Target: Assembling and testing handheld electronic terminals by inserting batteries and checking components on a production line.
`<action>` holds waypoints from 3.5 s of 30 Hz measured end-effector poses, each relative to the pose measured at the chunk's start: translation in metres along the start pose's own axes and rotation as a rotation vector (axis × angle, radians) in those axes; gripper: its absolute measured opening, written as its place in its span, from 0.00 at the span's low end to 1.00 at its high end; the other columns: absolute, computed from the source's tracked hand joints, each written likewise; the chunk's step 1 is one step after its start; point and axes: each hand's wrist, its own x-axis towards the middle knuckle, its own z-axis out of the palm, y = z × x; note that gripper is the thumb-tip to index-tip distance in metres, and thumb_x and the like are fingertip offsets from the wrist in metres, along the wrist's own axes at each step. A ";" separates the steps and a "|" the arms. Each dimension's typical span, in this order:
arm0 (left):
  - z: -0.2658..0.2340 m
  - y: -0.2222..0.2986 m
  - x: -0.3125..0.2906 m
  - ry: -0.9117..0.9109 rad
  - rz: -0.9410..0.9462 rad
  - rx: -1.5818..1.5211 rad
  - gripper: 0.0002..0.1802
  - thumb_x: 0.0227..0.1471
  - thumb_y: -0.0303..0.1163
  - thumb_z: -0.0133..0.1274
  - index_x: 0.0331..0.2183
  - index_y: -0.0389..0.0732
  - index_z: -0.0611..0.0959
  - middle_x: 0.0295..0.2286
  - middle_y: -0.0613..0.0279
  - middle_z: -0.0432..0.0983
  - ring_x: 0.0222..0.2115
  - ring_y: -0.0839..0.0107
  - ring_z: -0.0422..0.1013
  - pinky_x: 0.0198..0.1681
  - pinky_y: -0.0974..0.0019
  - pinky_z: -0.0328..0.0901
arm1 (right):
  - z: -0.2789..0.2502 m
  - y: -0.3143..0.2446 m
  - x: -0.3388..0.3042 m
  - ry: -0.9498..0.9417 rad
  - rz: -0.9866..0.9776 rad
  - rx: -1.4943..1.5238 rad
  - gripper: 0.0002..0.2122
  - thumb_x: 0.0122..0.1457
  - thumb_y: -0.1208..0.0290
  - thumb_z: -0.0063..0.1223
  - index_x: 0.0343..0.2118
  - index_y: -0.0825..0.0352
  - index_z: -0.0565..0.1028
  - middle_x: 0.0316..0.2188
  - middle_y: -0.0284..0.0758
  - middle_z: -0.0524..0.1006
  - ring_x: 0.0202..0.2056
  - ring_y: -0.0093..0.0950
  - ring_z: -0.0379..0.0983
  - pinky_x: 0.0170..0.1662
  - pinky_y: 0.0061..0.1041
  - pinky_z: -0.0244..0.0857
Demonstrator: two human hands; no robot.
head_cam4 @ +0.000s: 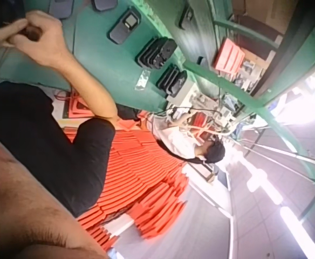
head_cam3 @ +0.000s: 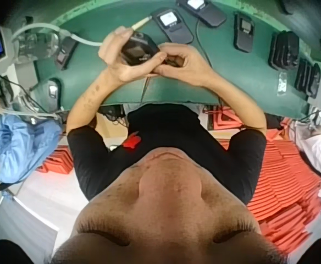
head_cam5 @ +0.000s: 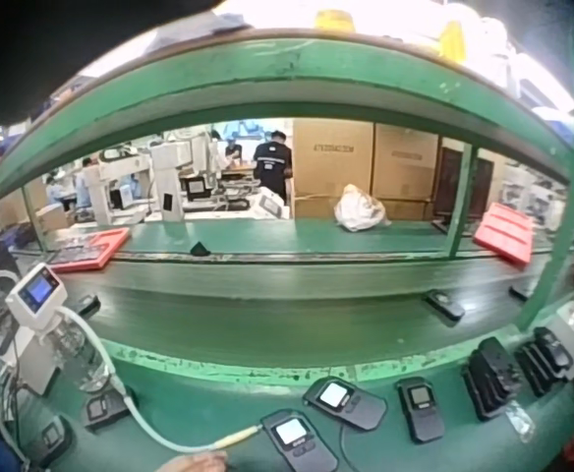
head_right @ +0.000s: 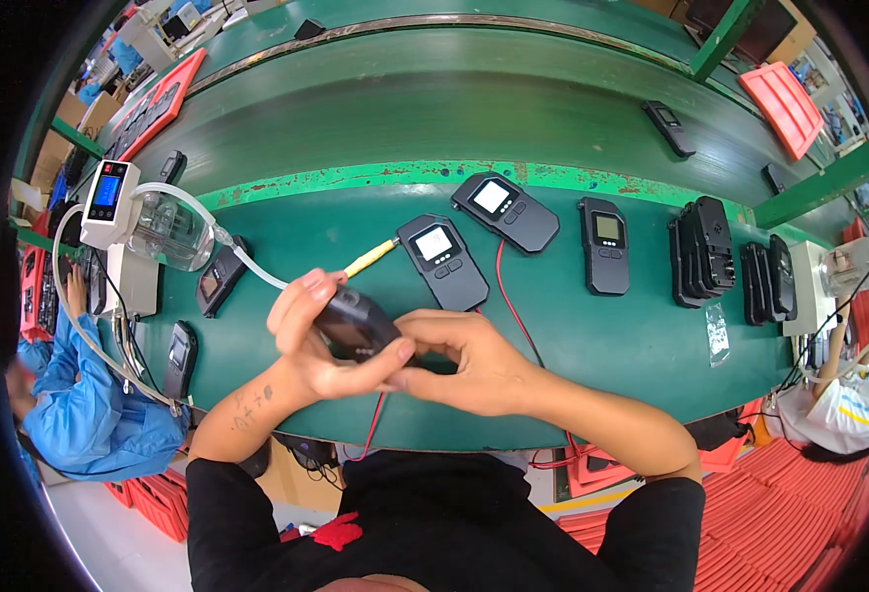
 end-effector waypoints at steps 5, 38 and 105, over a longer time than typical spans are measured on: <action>0.009 0.009 -0.006 -0.125 -0.051 0.005 0.24 0.41 0.51 0.74 0.43 0.64 0.89 0.54 0.48 0.65 0.56 0.41 0.63 0.50 0.49 0.73 | 0.004 0.001 0.001 0.125 -0.036 -0.397 0.09 0.66 0.74 0.58 0.46 0.71 0.75 0.33 0.32 0.78 0.37 0.22 0.77 0.40 0.28 0.71; -0.026 0.027 0.127 1.196 0.649 0.244 0.40 0.66 0.57 0.48 0.67 0.39 0.67 0.70 0.58 0.55 0.71 0.64 0.48 0.74 0.50 0.42 | 0.007 0.011 0.006 0.016 -0.041 -0.544 0.15 0.68 0.59 0.57 0.38 0.68 0.71 0.26 0.40 0.71 0.28 0.38 0.69 0.32 0.37 0.62; -0.030 0.048 0.097 0.656 0.350 -0.706 0.19 0.65 0.29 0.51 0.56 0.45 0.73 0.38 0.68 0.73 0.26 0.67 0.81 0.25 0.65 0.77 | 0.004 0.011 0.004 0.044 -0.020 -0.576 0.17 0.65 0.59 0.61 0.40 0.71 0.74 0.27 0.41 0.71 0.28 0.36 0.68 0.33 0.35 0.62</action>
